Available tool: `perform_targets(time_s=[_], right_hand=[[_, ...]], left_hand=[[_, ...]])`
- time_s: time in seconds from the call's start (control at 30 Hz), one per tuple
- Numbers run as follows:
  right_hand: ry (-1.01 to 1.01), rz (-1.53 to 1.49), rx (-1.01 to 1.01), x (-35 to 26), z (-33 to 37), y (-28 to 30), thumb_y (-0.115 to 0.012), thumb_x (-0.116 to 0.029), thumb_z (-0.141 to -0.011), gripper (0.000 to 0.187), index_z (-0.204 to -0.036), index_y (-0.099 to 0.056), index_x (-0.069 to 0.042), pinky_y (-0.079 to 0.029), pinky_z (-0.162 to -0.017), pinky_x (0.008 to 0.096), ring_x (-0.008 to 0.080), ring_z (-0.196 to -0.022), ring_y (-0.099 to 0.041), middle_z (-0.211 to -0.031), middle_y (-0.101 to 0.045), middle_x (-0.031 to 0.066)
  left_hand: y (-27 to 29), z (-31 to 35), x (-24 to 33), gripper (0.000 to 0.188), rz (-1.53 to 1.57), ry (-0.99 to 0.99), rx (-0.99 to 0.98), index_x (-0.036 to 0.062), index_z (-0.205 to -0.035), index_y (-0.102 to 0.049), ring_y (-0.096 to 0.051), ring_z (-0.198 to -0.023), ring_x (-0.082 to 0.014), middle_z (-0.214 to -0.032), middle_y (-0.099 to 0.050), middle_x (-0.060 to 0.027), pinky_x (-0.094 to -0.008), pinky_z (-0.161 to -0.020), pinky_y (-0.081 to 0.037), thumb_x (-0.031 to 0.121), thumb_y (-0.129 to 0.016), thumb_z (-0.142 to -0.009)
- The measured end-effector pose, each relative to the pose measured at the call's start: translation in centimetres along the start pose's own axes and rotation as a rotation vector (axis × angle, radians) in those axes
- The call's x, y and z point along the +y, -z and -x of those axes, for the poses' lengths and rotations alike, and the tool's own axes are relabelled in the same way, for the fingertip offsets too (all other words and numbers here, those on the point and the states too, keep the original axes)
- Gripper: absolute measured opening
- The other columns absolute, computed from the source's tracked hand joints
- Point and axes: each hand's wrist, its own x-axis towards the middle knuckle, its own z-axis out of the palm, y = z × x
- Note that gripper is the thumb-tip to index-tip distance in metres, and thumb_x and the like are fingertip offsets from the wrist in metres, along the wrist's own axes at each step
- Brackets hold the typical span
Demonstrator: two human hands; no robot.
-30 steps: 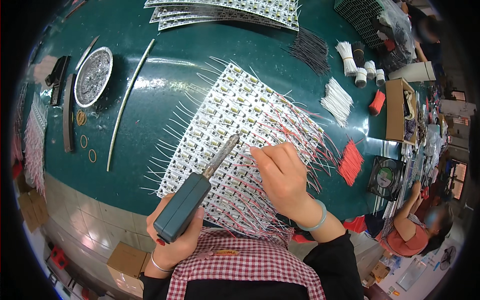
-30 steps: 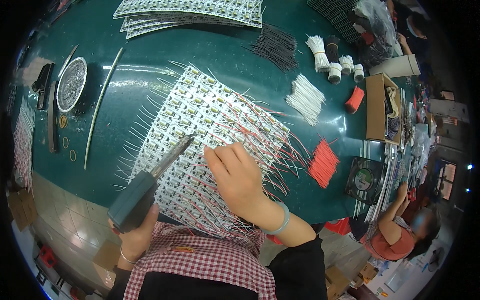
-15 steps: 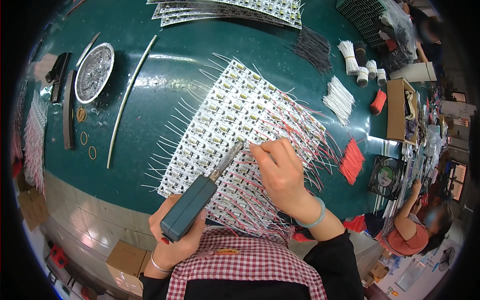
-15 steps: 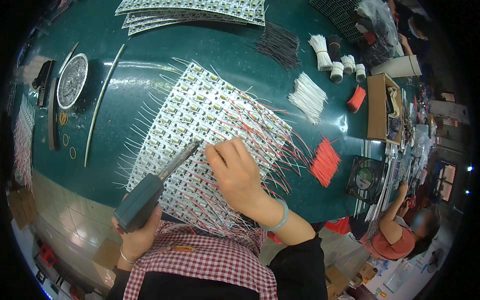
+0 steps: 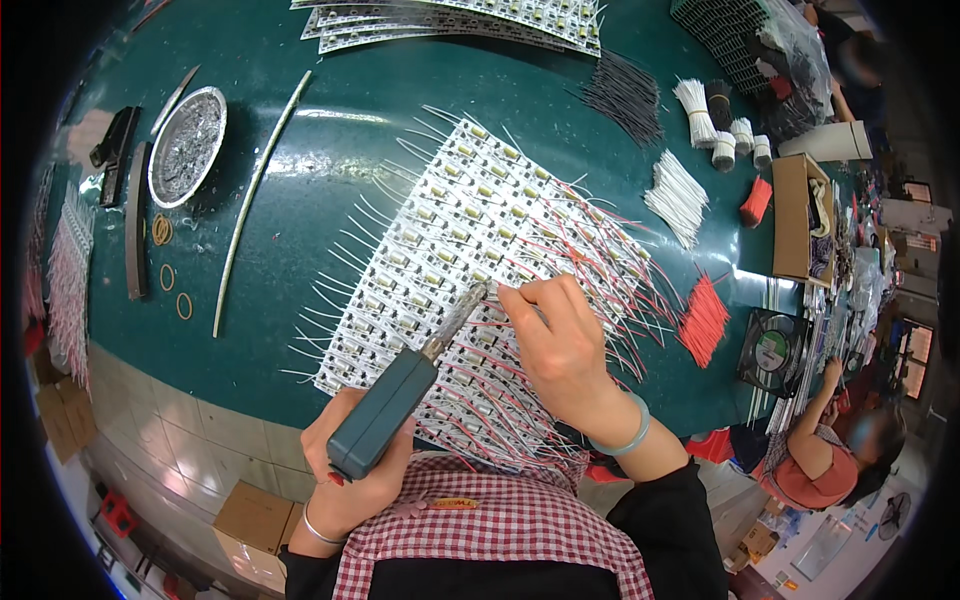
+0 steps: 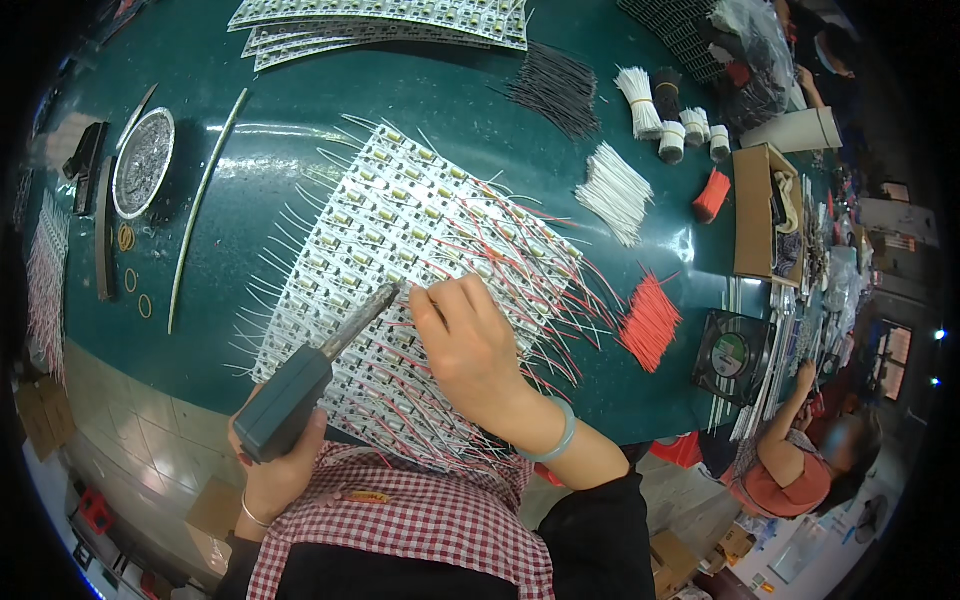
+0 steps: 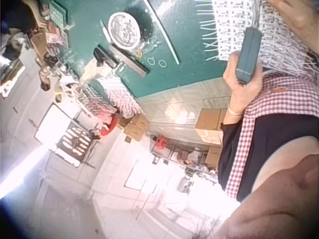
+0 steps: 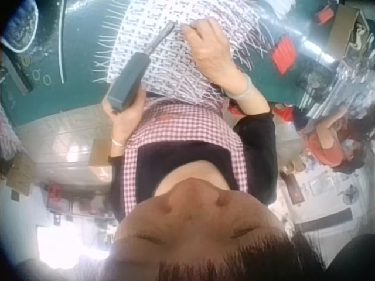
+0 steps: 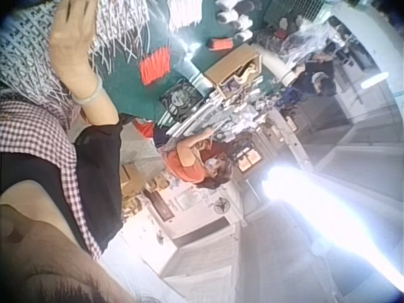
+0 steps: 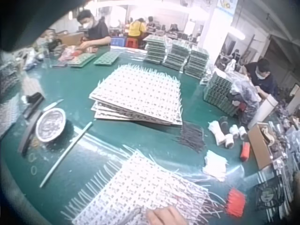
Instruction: The person uses a soldering iron to attach small wires to a grid of LED components on a circuit board. They repeatedly pick up individual wires from bundles on the table and solder them to specific points on the board, working systematically across the surface.
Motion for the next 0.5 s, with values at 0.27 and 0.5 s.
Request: perform_targets(time_s=[0.27, 0.5], right_hand=[[-0.009, -0.008, 0.007, -0.08, 0.03, -0.13, -0.064, 0.004, -0.073, 0.037, -0.109, -0.065, 0.008, -0.049, -0.067, 0.0359, 0.0287, -0.084, -0.055, -0.095, -0.056, 0.013], [-0.02, -0.025, 0.031, -0.05, 0.15, -0.3, -0.065, 0.003, -0.073, 0.035, -0.108, -0.065, 0.006, -0.049, -0.067, 0.037, 0.0288, -0.084, -0.055, -0.095, -0.056, 0.0127]], left_hand=[[0.46, 0.63, -0.48, 0.025, -0.016, -0.026, 0.013, -0.0061, -0.099, -0.072, -0.069, -0.072, -0.02, -0.093, -0.07, -0.0146, -0.0287, -0.065, -0.054, -0.005, -0.077, -0.075], [0.55, 0.89, -0.39, 0.025, 0.0, -0.02, 0.009, -0.0072, -0.1, -0.071, -0.07, -0.077, -0.0207, -0.099, -0.071, -0.0164, -0.0293, -0.068, -0.055, -0.004, -0.077, -0.076]])
